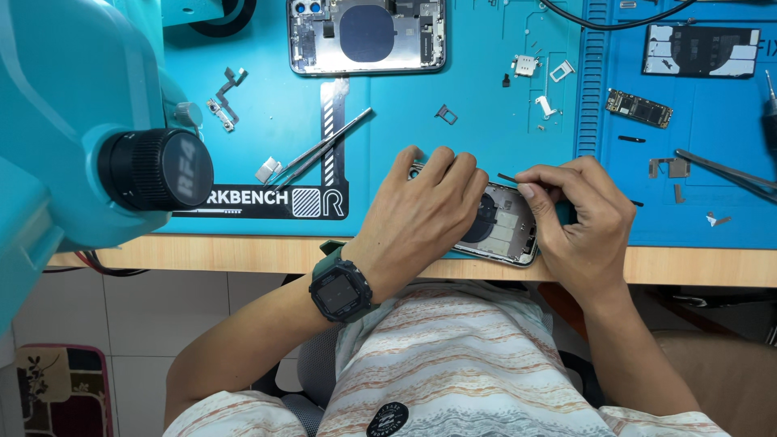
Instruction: The person removes a circular black component from the back of a disassembled smartphone using a metal prying tool. They carefully lift the component, peel away an adhesive layer, and place the removed part on the workbench.
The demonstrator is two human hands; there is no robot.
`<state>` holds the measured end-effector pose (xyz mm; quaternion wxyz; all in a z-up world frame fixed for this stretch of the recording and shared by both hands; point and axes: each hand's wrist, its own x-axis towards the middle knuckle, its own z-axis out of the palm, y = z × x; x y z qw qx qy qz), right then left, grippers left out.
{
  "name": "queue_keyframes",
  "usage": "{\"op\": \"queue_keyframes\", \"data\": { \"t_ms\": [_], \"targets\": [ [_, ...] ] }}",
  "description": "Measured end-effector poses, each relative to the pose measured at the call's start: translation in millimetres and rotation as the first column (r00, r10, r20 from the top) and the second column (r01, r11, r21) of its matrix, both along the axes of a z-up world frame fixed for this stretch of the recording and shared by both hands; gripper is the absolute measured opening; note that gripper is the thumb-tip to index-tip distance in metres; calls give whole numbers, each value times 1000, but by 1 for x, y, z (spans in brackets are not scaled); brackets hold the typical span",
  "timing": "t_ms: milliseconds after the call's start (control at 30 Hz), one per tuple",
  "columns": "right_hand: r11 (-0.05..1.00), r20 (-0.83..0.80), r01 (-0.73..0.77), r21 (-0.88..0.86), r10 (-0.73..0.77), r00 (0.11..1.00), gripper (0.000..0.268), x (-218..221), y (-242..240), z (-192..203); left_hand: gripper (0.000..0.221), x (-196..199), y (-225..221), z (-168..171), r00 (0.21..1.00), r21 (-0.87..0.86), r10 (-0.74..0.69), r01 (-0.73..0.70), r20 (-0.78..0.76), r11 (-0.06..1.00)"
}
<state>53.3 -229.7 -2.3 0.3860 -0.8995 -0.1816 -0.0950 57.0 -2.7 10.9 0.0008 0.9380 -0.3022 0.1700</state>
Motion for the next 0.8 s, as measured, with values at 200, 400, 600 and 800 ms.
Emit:
{"op": "queue_keyframes", "data": {
  "t_ms": [200, 400, 600, 800],
  "targets": [
    [1000, -20, 1, 1, -1, 1000, 6, -1, 0, 2, 19, -3, -1, 11, 998, -183, -39, 28, -57, 983],
    [998, -76, -45, -46, 42, 996, 15, -2, -7, 18, 16, -9, -2, 2, 998, -281, -50, 35, -46, 959],
    [988, -158, -121, -92, 106, 982, 14, 3, 2, 30, 12, -13, -3, -2, 999, -281, -30, 25, -14, 959],
    [989, -144, -99, -109, 83, 986, 13, 0, 2, 24, 12, -13, -5, -7, 999, -252, -17, 3, -52, 968]
  ]
}}
